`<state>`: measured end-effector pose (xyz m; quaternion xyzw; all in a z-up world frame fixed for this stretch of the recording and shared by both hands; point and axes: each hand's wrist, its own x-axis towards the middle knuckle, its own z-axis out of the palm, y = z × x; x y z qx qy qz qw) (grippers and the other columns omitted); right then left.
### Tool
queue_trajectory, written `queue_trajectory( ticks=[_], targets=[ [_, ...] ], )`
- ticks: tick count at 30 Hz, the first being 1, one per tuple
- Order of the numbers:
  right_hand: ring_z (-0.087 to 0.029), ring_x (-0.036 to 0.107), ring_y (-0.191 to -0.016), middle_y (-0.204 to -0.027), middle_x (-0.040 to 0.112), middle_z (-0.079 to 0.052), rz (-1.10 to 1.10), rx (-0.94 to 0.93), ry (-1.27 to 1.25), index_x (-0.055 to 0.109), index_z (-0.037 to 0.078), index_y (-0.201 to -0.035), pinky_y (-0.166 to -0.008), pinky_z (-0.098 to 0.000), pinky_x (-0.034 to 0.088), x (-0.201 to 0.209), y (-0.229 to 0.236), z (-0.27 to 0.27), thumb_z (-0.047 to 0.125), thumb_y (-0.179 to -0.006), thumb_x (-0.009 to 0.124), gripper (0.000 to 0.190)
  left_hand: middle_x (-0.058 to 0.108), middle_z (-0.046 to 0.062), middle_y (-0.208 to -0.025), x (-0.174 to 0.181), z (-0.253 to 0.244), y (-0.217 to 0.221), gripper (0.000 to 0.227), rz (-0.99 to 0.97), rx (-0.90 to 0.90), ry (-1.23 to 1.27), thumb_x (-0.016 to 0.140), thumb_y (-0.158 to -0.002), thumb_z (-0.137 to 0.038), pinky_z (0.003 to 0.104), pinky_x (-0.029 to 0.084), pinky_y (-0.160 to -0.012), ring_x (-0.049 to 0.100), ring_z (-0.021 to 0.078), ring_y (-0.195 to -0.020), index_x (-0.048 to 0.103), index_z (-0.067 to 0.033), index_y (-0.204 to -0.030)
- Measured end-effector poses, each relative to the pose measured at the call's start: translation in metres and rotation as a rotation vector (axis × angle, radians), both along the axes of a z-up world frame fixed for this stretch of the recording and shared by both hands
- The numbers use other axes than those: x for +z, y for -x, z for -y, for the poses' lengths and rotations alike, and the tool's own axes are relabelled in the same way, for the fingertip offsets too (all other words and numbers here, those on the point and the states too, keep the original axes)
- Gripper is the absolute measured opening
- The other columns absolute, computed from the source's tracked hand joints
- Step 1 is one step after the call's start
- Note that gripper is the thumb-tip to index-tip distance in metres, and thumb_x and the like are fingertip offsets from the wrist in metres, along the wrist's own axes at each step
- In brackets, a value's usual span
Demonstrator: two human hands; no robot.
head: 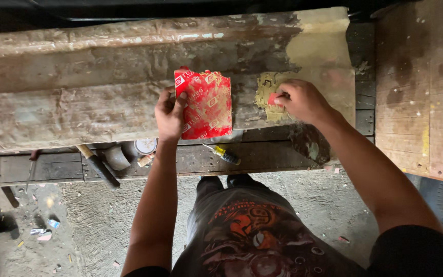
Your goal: The person uses a red sandpaper sheet as a palette to scoop a yellow paste and applies it to a large, curved wooden surface with a small red scraper. The person repeatedly transfers the paste from the sandpaper to the wood, smoothing it into the surface.
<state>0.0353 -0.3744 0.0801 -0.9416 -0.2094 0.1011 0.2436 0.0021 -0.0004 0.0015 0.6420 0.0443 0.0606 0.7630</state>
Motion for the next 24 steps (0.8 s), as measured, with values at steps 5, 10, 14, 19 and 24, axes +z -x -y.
queue_trajectory(
  ticks=[5, 10, 14, 19, 24],
  targets=[
    [-0.026, 0.069, -0.079, -0.092, 0.072, -0.011, 0.101, 0.039, -0.025, 0.069, 0.002, -0.094, -0.072, -0.0398, 0.056, -0.004, -0.022, -0.005, 0.015, -0.095, 0.073, 0.014, 0.068, -0.001, -0.087, -0.004, 0.000, -0.001, 0.019, 0.037, -0.003, -0.017, 0.067, -0.106, -0.015, 0.021, 0.044, -0.069, 0.056, 0.0037, -0.076, 0.063, -0.0015, -0.119],
    [-0.029, 0.068, -0.080, -0.090, 0.070, -0.012, 0.138, 0.087, 0.025, 0.070, 0.002, -0.094, -0.072, -0.0424, 0.054, -0.006, -0.037, -0.010, 0.016, -0.092, 0.075, 0.015, 0.069, -0.001, -0.087, -0.003, 0.000, -0.002, 0.020, 0.013, 0.011, -0.013, 0.067, -0.105, -0.015, 0.021, 0.044, -0.069, 0.057, 0.0034, -0.075, 0.063, -0.0020, -0.120],
    [-0.028, 0.068, -0.082, -0.089, 0.070, -0.011, 0.189, 0.088, 0.046, 0.070, 0.002, -0.093, -0.075, -0.0414, 0.055, -0.012, -0.042, -0.007, 0.016, -0.094, 0.076, 0.016, 0.068, -0.001, -0.083, -0.002, 0.000, 0.000, 0.019, 0.009, 0.021, -0.034, 0.067, -0.105, -0.015, 0.021, 0.043, -0.068, 0.055, 0.0037, -0.073, 0.064, -0.0019, -0.119],
    [-0.024, 0.069, -0.081, -0.089, 0.072, -0.011, 0.276, 0.047, -0.023, 0.072, 0.002, -0.095, -0.072, -0.0385, 0.056, -0.028, -0.044, -0.002, 0.011, -0.094, 0.076, 0.010, 0.069, 0.000, -0.084, 0.001, 0.000, 0.000, 0.018, 0.022, 0.014, -0.007, 0.067, -0.105, -0.014, 0.021, 0.044, -0.068, 0.056, 0.0038, -0.074, 0.063, -0.0023, -0.119],
    [-0.020, 0.070, -0.082, -0.092, 0.073, -0.010, 0.363, -0.045, -0.026, 0.069, 0.003, -0.094, -0.074, -0.0325, 0.060, -0.029, -0.064, -0.001, 0.010, -0.105, 0.075, 0.015, 0.068, 0.000, -0.084, 0.002, 0.001, 0.003, 0.019, 0.030, 0.025, 0.022, 0.067, -0.106, -0.014, 0.021, 0.043, -0.067, 0.054, 0.0038, -0.073, 0.063, -0.0021, -0.119]
  ],
)
